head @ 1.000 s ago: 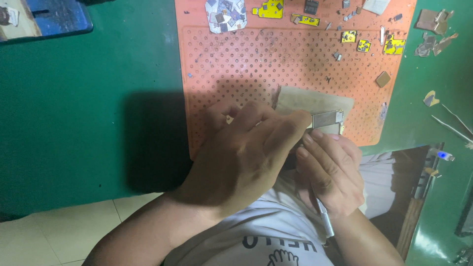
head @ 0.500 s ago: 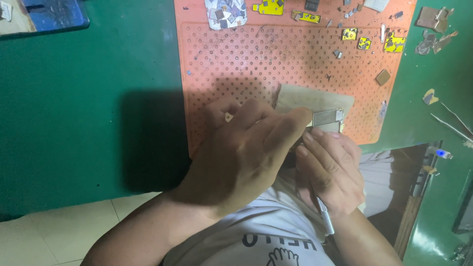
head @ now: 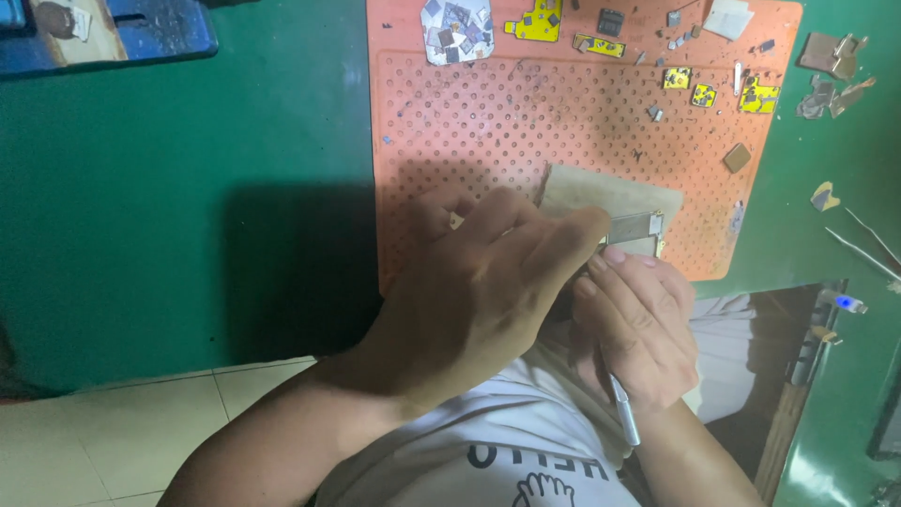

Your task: The person uses tweezers to remove a small component from a circuit board, then uses a pen-like tool to scrape and clean the surface of the board. They briefly inspect the board under a microscope before continuing to scrape the surface with the tool.

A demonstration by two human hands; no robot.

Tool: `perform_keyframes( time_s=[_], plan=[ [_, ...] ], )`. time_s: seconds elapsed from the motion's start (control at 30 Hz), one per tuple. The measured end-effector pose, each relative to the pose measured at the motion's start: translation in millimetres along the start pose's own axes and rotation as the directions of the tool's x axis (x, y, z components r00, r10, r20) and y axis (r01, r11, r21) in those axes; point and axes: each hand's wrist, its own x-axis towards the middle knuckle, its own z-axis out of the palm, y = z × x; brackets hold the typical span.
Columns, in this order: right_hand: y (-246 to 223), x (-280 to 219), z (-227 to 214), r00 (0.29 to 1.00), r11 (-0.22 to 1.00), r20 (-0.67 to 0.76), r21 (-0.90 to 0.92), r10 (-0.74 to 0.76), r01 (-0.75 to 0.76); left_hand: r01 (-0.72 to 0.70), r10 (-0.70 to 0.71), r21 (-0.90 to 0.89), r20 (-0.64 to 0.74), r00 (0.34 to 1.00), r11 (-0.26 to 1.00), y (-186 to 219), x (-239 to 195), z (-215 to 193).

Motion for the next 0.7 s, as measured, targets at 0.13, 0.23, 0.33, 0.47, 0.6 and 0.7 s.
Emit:
perform_keyframes(
  time_s=[0.13, 0.23, 0.33, 0.47, 0.6, 0.7],
  plan=[
    [0.6, -4.2, -4.2, 0.999, 0.999, 0.038, 0.046, 0.011, -0.013, -0.011, 0.011, -0.022, -0.002, 1.000, 1.000, -0.2, 1.5, -2.4],
    [2.8, -9.3, -3.4, 0.999, 0.998, 0.052, 0.065, 0.011, -0.014, -0.015, 0.014, -0.026, -0.019, 1.000, 1.000, -1.0, 0.1, -4.5],
    [3.6, -12.0, -4.9, 0.998, 0.998, 0.062, 0.060, -0.002, -0.002, -0.013, 0.013, -0.027, -0.013, 1.000, 1.000, -0.9, -0.4, -4.5],
    [1.6, -11.6, -3.8, 0.998, 0.999, 0.056, 0.048, 0.007, -0.010, -0.011, 0.009, -0.045, -0.044, 0.999, 0.999, -1.7, -0.3, -3.1],
    [1.9, -11.6, -4.6, 0.998, 0.999, 0.062, 0.041, 0.005, -0.007, -0.017, 0.013, -0.061, -0.063, 0.998, 0.998, -1.5, 1.0, -3.8],
    [2.9, -12.5, -6.0, 0.996, 1.000, 0.093, 0.029, -0.011, 0.008, -0.003, 0.000, -0.062, -0.049, 0.999, 0.998, -1.4, 1.2, -4.3]
  ],
)
